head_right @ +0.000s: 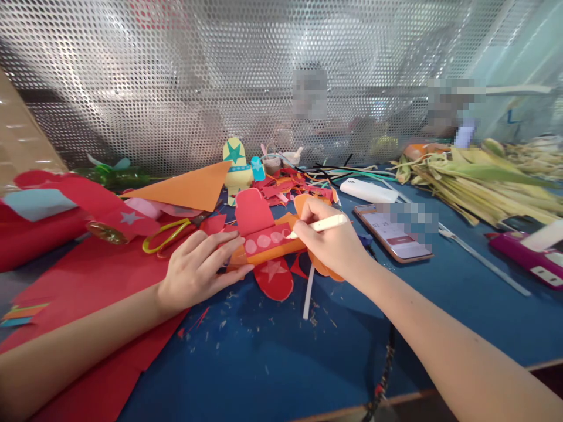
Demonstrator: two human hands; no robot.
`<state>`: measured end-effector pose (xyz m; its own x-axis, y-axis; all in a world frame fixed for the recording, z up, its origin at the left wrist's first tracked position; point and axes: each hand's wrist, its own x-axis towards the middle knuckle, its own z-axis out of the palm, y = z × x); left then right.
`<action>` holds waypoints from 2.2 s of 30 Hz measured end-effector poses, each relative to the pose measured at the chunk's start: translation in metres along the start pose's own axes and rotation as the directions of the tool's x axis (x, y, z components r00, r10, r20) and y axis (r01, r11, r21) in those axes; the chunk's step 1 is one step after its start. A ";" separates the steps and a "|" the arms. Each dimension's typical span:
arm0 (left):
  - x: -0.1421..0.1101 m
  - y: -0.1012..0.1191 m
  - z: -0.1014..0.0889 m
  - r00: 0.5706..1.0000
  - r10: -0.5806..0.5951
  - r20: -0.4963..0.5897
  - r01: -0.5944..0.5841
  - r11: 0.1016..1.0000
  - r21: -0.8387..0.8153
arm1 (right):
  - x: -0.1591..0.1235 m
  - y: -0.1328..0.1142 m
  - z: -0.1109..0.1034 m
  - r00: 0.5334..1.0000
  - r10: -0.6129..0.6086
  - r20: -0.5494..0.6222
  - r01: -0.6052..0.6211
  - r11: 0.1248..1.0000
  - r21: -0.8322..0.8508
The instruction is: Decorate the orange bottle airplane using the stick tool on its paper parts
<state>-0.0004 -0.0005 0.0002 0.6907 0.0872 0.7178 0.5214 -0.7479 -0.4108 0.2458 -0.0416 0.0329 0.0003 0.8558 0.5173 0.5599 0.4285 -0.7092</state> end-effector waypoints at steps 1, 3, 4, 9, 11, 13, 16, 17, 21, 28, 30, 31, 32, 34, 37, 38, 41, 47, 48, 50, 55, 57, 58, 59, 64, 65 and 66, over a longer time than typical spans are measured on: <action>0.000 0.000 0.000 1.000 0.002 -0.001 -0.002 1.000 0.001 | 0.000 0.000 0.000 1.000 -0.004 -0.002 0.004 1.000 0.000; 0.001 0.000 0.000 1.000 0.000 0.001 0.000 1.000 0.005 | 0.000 0.001 0.000 1.000 -0.014 -0.001 0.014 1.000 0.005; 0.001 0.000 0.000 1.000 -0.003 0.001 0.003 1.000 0.006 | 0.000 0.001 0.000 1.000 -0.019 -0.003 0.019 1.000 0.003; 0.000 0.000 0.000 1.000 -0.003 0.000 0.003 1.000 0.001 | 0.001 0.001 0.000 0.999 -0.031 -0.015 0.031 0.999 -0.008; 0.000 0.000 0.000 1.000 -0.002 0.002 0.002 1.000 0.005 | 0.001 0.001 0.000 0.999 -0.035 -0.018 0.035 0.999 -0.014; 0.000 0.000 0.000 1.000 -0.005 0.003 0.005 1.000 0.007 | 0.001 0.001 0.000 0.999 -0.041 -0.028 0.040 0.999 -0.020; 0.000 0.000 0.000 1.000 -0.007 -0.001 0.007 1.000 0.008 | 0.001 0.001 0.001 0.998 -0.044 -0.032 0.044 0.999 -0.020; 0.000 0.000 0.000 1.000 -0.008 -0.001 0.008 1.000 0.008 | 0.001 0.001 0.001 0.998 -0.046 -0.033 0.045 0.999 -0.021; -0.001 0.000 0.000 1.000 -0.006 0.005 0.006 1.000 -0.003 | 0.001 0.001 0.000 0.998 -0.041 -0.044 0.040 0.999 -0.015; -0.001 0.000 0.000 1.000 -0.002 0.006 0.002 1.000 0.002 | 0.002 0.002 0.000 0.997 -0.039 -0.060 0.039 0.999 -0.010; -0.001 0.000 0.000 1.000 -0.005 0.007 0.005 1.000 0.000 | 0.001 0.002 0.000 0.998 -0.033 -0.046 0.033 0.999 0.000; -0.001 0.000 0.001 1.000 -0.007 0.007 0.007 1.000 -0.001 | 0.001 0.002 0.000 0.999 -0.032 -0.035 0.032 0.999 0.003; -0.001 0.000 0.001 1.000 -0.009 0.005 0.009 1.000 -0.001 | 0.001 0.002 0.000 0.999 -0.030 -0.026 0.030 1.000 0.001; -0.001 0.000 0.001 1.000 -0.010 0.002 0.010 1.000 0.002 | 0.001 0.001 0.000 0.999 -0.028 -0.030 0.028 1.000 -0.009; -0.001 0.000 0.001 1.000 -0.010 0.001 0.010 1.000 0.002 | 0.001 0.000 -0.001 0.999 -0.024 -0.042 0.024 1.000 -0.006; -0.001 0.000 0.001 1.000 -0.012 0.002 0.012 1.000 0.000 | 0.001 0.000 -0.001 0.999 -0.025 -0.036 0.025 1.000 -0.002; -0.001 0.000 0.000 1.000 -0.015 0.011 0.015 1.000 -0.006 | 0.001 0.000 -0.001 1.000 -0.028 -0.014 0.028 1.000 -0.009; -0.001 0.000 0.000 1.000 -0.012 0.010 0.012 1.000 0.001 | 0.002 0.002 -0.001 0.998 -0.025 -0.051 0.024 1.000 -0.017; 0.000 0.000 0.000 1.000 -0.012 0.009 0.012 1.000 0.002 | 0.002 0.001 -0.001 0.999 -0.027 -0.046 0.026 1.000 -0.014; 0.000 0.000 0.000 1.000 -0.009 0.005 0.009 1.000 0.001 | 0.002 0.001 -0.001 0.999 -0.028 -0.038 0.027 1.000 -0.015; 0.001 0.000 0.000 1.000 -0.014 0.003 0.014 1.000 0.000 | 0.002 0.000 -0.001 0.999 -0.019 -0.043 0.018 1.000 -0.023; 0.000 0.000 0.000 1.000 -0.016 0.000 0.016 1.000 0.001 | 0.002 0.000 -0.001 0.999 -0.023 -0.036 0.022 0.999 -0.035; 0.000 0.000 0.000 1.000 -0.015 0.001 0.015 1.000 0.001 | 0.002 0.000 -0.001 0.999 -0.025 -0.040 0.023 0.999 -0.043; 0.000 0.000 0.000 1.000 -0.016 0.001 0.016 1.000 0.001 | 0.002 0.000 -0.001 0.999 -0.024 -0.047 0.022 0.999 -0.048; -0.002 -0.001 0.001 1.000 -0.014 0.006 0.014 1.000 -0.007 | 0.002 0.001 -0.001 1.000 -0.011 -0.029 0.011 1.000 -0.012; -0.002 -0.001 0.001 1.000 -0.014 0.006 0.014 1.000 -0.008 | 0.002 0.001 -0.002 1.000 -0.014 -0.027 0.014 1.000 -0.007; -0.002 -0.001 0.001 1.000 -0.013 0.007 0.013 1.000 -0.008 | 0.002 0.001 -0.002 0.999 -0.019 -0.029 0.018 1.000 -0.003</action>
<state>-0.0017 0.0006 -0.0011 0.6874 0.1014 0.7192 0.5264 -0.7518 -0.3971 0.2476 -0.0401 0.0339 0.0142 0.8388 0.5442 0.5626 0.4432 -0.6979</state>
